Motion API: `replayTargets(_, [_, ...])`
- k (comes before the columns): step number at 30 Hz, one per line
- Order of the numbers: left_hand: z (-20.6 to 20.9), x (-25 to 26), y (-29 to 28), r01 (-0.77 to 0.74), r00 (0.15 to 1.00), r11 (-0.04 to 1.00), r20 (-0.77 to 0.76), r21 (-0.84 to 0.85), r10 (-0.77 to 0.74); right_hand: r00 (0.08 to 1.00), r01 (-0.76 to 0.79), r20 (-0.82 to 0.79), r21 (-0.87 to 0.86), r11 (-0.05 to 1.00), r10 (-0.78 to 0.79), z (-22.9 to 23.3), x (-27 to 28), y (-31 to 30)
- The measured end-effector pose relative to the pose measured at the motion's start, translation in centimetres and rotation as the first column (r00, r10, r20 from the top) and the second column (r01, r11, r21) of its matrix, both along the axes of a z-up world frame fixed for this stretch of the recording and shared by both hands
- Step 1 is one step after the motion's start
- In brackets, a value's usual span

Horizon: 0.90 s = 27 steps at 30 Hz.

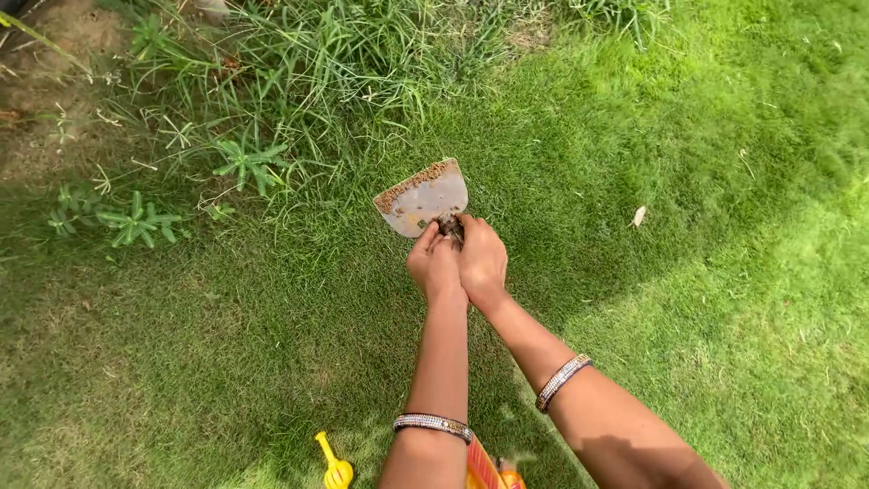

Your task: Manually pulling weeds and clearing grass around a small tree trunk in a yard.

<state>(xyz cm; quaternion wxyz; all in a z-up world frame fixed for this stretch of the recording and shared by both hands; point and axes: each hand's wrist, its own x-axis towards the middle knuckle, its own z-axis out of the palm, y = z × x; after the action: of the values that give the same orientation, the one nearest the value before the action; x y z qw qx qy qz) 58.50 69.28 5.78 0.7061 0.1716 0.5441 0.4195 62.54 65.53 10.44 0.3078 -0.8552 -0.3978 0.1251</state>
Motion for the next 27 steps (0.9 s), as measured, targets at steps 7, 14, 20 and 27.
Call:
replayTargets(7, [-3.1,0.7,5.6,-0.072,0.997,0.997,0.028,0.017,0.072,0.998,-0.067,0.010,-0.007,0.998,0.067,-2.6,0.8,5.9])
replayTargets(14, [-5.4,0.1,11.2,-0.147,0.987,0.989,0.065,-0.003,0.147,0.993,-0.106,0.041,-0.079,0.991,0.109,-5.5,0.7,12.4])
replayTargets(20, [-5.8,0.2,15.8,-0.172,0.984,0.985,0.039,-0.002,0.172,0.993,-0.115,-0.006,-0.091,0.989,0.115,-5.6,0.7,17.1])
replayTargets(27, [-6.7,2.2,19.1,-0.211,0.977,0.977,0.011,0.024,0.211,0.984,-0.167,0.059,-0.033,0.985,0.168,-7.9,3.1,20.4])
